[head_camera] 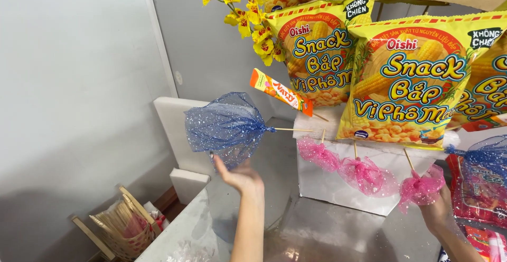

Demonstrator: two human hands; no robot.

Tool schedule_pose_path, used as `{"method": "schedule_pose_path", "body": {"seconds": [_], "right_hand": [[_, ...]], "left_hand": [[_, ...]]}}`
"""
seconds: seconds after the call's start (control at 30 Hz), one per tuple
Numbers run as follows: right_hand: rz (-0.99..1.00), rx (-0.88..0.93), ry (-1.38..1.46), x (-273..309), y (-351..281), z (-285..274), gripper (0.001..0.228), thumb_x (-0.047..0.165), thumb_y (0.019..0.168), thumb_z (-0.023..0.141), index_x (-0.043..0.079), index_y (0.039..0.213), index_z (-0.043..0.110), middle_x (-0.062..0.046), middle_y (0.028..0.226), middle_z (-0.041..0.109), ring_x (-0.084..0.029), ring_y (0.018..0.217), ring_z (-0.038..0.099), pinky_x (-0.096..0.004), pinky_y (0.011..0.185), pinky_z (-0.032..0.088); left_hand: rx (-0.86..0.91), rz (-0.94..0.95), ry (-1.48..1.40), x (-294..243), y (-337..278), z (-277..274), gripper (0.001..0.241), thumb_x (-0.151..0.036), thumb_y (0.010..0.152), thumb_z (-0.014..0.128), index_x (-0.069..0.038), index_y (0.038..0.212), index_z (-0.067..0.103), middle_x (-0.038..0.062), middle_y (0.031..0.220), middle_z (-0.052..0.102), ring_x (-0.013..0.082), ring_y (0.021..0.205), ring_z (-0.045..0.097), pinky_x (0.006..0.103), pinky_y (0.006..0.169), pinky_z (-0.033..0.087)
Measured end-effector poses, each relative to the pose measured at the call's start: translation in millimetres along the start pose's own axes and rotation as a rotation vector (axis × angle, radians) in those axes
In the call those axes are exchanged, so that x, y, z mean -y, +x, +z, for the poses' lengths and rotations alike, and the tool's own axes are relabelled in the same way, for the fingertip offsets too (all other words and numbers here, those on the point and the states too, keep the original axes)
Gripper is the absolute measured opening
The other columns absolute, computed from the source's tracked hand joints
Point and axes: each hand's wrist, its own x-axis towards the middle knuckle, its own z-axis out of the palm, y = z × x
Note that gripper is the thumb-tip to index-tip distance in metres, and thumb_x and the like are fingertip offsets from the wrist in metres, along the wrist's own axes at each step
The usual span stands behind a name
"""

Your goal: Finalizing a snack bouquet by wrapping decorative mesh around skewers and attaching them to the arrangement.

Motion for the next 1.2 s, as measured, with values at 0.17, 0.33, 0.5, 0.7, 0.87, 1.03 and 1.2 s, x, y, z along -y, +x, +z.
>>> {"method": "schedule_pose_path", "body": {"seconds": [0.17, 0.33, 0.5, 0.7, 0.87, 1.03, 1.2], "right_hand": [[0.010, 0.001, 0.033, 3, -1, 1, 0.053, -0.007, 0.083, 0.038, 0.002, 0.133, 0.025, -0.026, 0.116, 0.039, -0.041, 0.115, 0.039, -0.058, 0.087, 0.034], [0.032, 0.002, 0.064, 5, 0, 0, 0.055, -0.009, 0.083, 0.038, 0.002, 0.135, 0.024, -0.026, 0.118, 0.037, -0.041, 0.117, 0.038, -0.058, 0.087, 0.034], [0.018, 0.016, 0.082, -8, 6, -12, 0.053, -0.008, 0.082, 0.041, 0.006, 0.132, 0.029, -0.025, 0.119, 0.041, -0.040, 0.117, 0.041, -0.055, 0.083, 0.037], [-0.053, 0.052, 0.095, -11, 8, -15, 0.058, 0.004, 0.078, 0.043, 0.003, 0.135, 0.028, -0.025, 0.123, 0.040, -0.043, 0.115, 0.040, -0.061, 0.083, 0.036], [-0.062, 0.041, 0.056, -11, 8, -16, 0.062, 0.010, 0.076, 0.046, 0.001, 0.134, 0.029, -0.025, 0.120, 0.042, -0.043, 0.112, 0.043, -0.057, 0.082, 0.038], [-0.373, 0.086, -0.042, -45, 28, -37, 0.037, 0.029, 0.083, 0.058, 0.004, 0.110, 0.051, -0.001, 0.075, 0.048, -0.013, 0.071, 0.048, -0.031, 0.072, 0.048], [0.109, -0.036, 0.488, -38, 51, -36, 0.057, 0.019, 0.080, 0.031, 0.012, 0.136, 0.039, 0.010, 0.068, 0.043, 0.002, 0.055, 0.040, -0.014, 0.049, 0.030]], "left_hand": [[0.119, 0.961, 0.769, -13, 20, -34, 0.034, -0.021, 0.085, 0.048, -0.016, 0.117, 0.037, 0.016, 0.135, 0.014, 0.0339, 0.129, 0.006, 0.0527, 0.102, 0.002], [0.314, 1.386, 1.432, -16, 26, -30, 0.031, -0.021, 0.072, 0.052, -0.018, 0.102, 0.058, 0.014, 0.134, 0.025, 0.0394, 0.129, 0.008, 0.0586, 0.097, 0.000], [0.286, 1.432, 1.589, -15, 18, -18, 0.031, -0.017, 0.071, 0.053, -0.013, 0.100, 0.062, 0.013, 0.135, 0.032, 0.0397, 0.128, 0.019, 0.0631, 0.100, 0.009], [0.357, 1.375, 1.583, -13, 19, -11, 0.036, -0.012, 0.071, 0.053, -0.015, 0.106, 0.062, 0.015, 0.139, 0.025, 0.0395, 0.129, 0.015, 0.0633, 0.100, 0.008], [0.376, 1.351, 1.560, -10, 24, -11, 0.031, -0.013, 0.072, 0.053, -0.013, 0.101, 0.063, 0.014, 0.137, 0.027, 0.0394, 0.129, 0.015, 0.0612, 0.101, 0.007], [0.361, 1.361, 1.552, -8, 27, -13, 0.030, -0.013, 0.072, 0.053, -0.010, 0.101, 0.061, 0.012, 0.134, 0.033, 0.0386, 0.129, 0.018, 0.0613, 0.101, 0.008], [0.369, 1.375, 1.599, -5, 32, -16, 0.029, -0.013, 0.068, 0.055, -0.010, 0.096, 0.063, 0.007, 0.121, 0.046, 0.0344, 0.122, 0.029, 0.0592, 0.100, 0.014]]}}
